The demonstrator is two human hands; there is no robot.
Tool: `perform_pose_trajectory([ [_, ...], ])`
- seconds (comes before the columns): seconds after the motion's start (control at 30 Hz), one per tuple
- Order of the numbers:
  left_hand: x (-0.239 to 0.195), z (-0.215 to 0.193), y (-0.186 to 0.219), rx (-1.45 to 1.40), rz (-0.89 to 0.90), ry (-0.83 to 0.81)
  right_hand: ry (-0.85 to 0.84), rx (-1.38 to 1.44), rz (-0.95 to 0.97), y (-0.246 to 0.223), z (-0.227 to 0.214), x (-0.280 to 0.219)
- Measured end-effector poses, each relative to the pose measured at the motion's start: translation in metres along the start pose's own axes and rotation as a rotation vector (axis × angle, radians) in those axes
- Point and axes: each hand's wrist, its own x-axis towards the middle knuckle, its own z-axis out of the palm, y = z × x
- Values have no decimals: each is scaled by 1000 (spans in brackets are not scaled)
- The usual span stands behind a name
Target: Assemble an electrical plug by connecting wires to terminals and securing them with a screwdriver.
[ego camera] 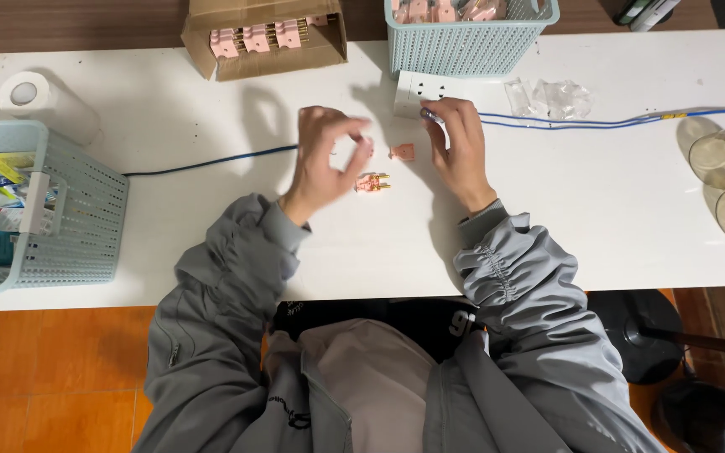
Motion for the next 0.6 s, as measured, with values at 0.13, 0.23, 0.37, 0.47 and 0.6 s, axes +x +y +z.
perform_pose_trajectory([
  [0.13, 67, -20, 108, -433, 124, -132, 37, -34, -75, 8, -1, -4],
  [0.23, 91, -59, 235, -401, 157, 46, -55, -23, -20, -4, -8, -2],
  [0.37, 86, -47, 225, -481, 442, 126, -79, -11, -15, -6, -9, 0],
  [0.47, 78, -54, 223, -501, 385, 124, -63, 5, -31, -7, -10, 1],
  [0.6, 73, -57, 217, -554, 311, 74, -56, 9, -7, -10, -9, 1],
])
